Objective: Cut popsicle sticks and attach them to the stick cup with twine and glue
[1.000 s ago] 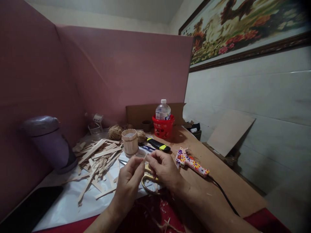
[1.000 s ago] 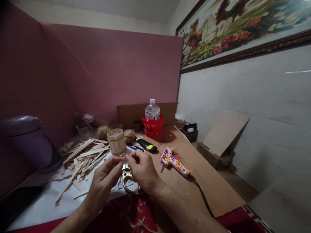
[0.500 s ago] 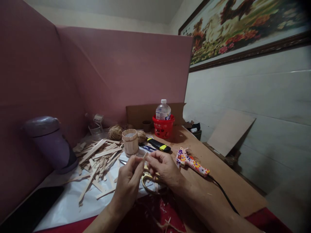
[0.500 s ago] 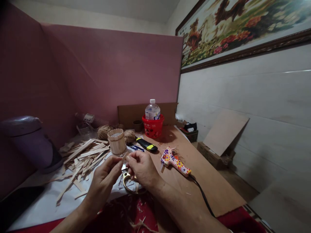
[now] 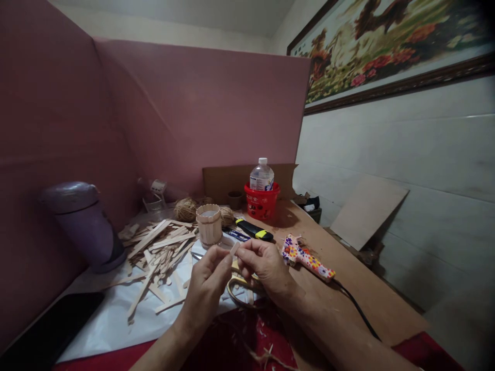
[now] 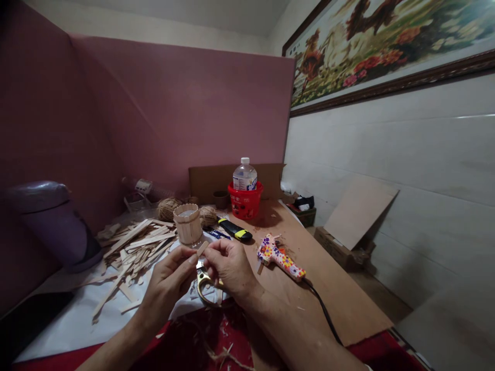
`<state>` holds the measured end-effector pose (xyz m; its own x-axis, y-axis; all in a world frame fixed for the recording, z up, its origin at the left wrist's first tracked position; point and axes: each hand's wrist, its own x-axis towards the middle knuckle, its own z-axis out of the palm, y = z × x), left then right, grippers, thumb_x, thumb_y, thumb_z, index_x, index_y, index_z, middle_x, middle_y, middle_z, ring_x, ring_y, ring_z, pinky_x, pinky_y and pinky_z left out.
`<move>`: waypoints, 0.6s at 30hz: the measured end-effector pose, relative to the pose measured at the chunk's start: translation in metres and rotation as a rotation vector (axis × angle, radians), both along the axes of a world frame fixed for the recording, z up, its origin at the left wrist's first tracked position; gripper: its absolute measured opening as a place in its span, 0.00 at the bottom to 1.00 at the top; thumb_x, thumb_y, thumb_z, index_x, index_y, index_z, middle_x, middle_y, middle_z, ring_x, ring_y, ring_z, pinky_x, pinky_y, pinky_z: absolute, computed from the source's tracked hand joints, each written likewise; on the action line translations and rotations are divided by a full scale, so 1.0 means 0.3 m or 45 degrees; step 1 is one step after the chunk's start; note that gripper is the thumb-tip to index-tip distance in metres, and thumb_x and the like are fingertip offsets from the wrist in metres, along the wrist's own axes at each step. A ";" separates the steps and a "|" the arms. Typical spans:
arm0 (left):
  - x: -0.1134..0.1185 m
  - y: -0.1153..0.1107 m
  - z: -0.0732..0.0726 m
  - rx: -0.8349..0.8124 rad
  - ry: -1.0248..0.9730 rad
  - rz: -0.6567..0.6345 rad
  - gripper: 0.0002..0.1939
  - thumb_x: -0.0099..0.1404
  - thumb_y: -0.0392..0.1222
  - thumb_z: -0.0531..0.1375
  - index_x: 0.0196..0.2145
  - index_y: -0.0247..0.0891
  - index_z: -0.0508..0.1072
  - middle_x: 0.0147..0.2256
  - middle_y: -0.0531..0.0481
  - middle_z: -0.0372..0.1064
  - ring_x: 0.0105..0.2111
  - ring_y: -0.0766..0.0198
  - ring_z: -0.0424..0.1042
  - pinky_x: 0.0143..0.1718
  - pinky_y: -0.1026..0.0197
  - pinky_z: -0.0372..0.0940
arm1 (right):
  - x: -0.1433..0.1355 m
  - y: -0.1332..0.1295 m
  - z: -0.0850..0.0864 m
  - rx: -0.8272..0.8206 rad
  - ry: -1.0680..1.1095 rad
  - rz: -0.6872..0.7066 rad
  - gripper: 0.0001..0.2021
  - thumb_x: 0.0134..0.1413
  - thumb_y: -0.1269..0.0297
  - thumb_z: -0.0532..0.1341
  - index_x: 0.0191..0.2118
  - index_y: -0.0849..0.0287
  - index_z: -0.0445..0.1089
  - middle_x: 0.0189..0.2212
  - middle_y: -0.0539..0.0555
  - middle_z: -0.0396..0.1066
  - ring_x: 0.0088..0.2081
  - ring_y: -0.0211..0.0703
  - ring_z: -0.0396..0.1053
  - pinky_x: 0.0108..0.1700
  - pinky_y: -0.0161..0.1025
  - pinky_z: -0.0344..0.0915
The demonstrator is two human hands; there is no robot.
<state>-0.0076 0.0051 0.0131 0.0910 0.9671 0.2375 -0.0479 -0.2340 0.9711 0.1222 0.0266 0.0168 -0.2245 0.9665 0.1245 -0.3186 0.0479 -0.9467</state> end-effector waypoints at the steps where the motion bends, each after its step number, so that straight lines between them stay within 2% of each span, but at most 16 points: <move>1: -0.003 0.001 0.001 0.014 0.004 0.002 0.10 0.61 0.47 0.58 0.29 0.37 0.67 0.19 0.57 0.61 0.18 0.72 0.55 0.19 0.68 0.50 | 0.000 0.000 0.001 0.000 -0.005 0.004 0.11 0.44 0.59 0.64 0.27 0.62 0.66 0.18 0.46 0.66 0.15 0.28 0.59 0.14 0.26 0.55; 5: -0.016 -0.005 -0.005 0.234 0.281 0.052 0.09 0.64 0.45 0.55 0.31 0.38 0.70 0.26 0.53 0.69 0.27 0.67 0.64 0.28 0.66 0.57 | 0.003 -0.001 0.005 -0.027 -0.020 0.009 0.13 0.42 0.58 0.65 0.25 0.62 0.65 0.17 0.46 0.66 0.14 0.28 0.58 0.13 0.26 0.53; 7: -0.017 -0.011 -0.009 0.313 0.410 0.073 0.09 0.64 0.44 0.55 0.31 0.37 0.70 0.27 0.52 0.69 0.28 0.67 0.64 0.30 0.65 0.57 | 0.006 -0.004 0.009 -0.060 -0.042 -0.007 0.11 0.42 0.60 0.64 0.24 0.61 0.64 0.16 0.45 0.65 0.13 0.28 0.57 0.13 0.25 0.51; 9: -0.013 -0.013 -0.011 0.324 0.426 0.076 0.09 0.64 0.44 0.55 0.30 0.37 0.70 0.26 0.53 0.68 0.27 0.68 0.63 0.29 0.66 0.57 | 0.008 -0.009 0.014 -0.075 -0.078 -0.045 0.08 0.41 0.63 0.62 0.23 0.61 0.63 0.15 0.44 0.64 0.13 0.27 0.56 0.13 0.25 0.49; 12: -0.003 -0.010 -0.008 0.114 0.176 0.016 0.10 0.63 0.45 0.56 0.29 0.37 0.68 0.21 0.56 0.62 0.20 0.72 0.57 0.22 0.69 0.52 | 0.008 -0.012 0.019 -0.032 -0.105 -0.087 0.06 0.41 0.65 0.61 0.23 0.61 0.63 0.14 0.43 0.63 0.13 0.27 0.56 0.15 0.25 0.50; 15: 0.001 -0.002 -0.001 -0.188 -0.158 -0.066 0.11 0.61 0.47 0.58 0.29 0.38 0.66 0.14 0.63 0.49 0.14 0.75 0.44 0.14 0.71 0.41 | 0.005 -0.007 0.015 0.021 -0.123 -0.089 0.06 0.42 0.64 0.60 0.24 0.60 0.63 0.14 0.43 0.62 0.14 0.28 0.56 0.16 0.26 0.52; 18: -0.002 0.005 0.006 -0.270 -0.297 -0.086 0.11 0.59 0.47 0.59 0.28 0.38 0.64 0.12 0.64 0.46 0.12 0.77 0.39 0.13 0.71 0.36 | 0.004 0.003 0.003 0.021 -0.164 -0.126 0.05 0.45 0.63 0.58 0.25 0.58 0.61 0.14 0.42 0.60 0.13 0.28 0.54 0.14 0.26 0.49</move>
